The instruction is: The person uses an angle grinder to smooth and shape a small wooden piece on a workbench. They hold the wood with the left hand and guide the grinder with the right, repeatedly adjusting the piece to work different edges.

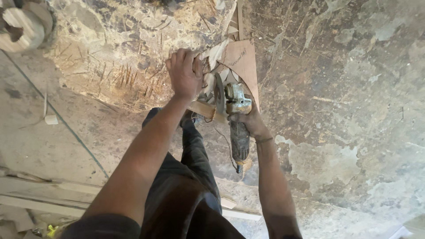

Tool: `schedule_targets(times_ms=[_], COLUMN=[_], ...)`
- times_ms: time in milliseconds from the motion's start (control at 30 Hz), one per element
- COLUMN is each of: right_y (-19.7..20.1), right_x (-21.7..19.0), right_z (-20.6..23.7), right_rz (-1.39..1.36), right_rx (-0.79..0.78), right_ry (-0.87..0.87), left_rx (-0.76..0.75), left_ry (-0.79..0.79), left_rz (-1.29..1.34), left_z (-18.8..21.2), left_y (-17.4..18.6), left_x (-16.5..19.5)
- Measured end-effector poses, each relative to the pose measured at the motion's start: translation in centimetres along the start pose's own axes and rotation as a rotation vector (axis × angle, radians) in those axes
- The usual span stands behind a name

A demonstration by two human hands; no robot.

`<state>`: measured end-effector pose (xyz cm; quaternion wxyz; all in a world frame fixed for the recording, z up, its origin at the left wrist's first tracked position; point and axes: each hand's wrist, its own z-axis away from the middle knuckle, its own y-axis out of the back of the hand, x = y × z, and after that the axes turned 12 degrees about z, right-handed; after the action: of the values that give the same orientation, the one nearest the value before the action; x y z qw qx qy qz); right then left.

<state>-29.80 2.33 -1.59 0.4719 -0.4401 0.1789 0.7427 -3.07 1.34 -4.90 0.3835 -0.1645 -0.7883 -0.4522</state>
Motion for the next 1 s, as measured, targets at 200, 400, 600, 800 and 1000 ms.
schedule_targets(times_ms=[200,400,600,800,1000], right_y=[-2.3,-5.3,-8.0,-7.4,-4.4], right_x=[1.4,3.3,3.1,2.9,1.9], right_z=[1.5,3.2,4.2,4.6,4.1], right_rz=[-0.020,-0.134,-0.236,-0.300,-0.236], right_rx=[0.127,0.192,0.245,0.165,0.200], right_ry=[-0.105,-0.132,-0.117,-0.064,-0.119], left_rx=[0.010,0.001,0.058,0.162,-0.274], left_ry=[0.009,0.036,0.031,0.040,0.062], left_rz=[0.021,-0.007,0.014,-0.018,-0.183], left_z=[-0.4,-0.7,-0.3,0.4,0.5], left_y=[0.8,1.2,-0.1,-0.8,0.4], left_x=[1.1,1.6,0.7,1.3,0.3])
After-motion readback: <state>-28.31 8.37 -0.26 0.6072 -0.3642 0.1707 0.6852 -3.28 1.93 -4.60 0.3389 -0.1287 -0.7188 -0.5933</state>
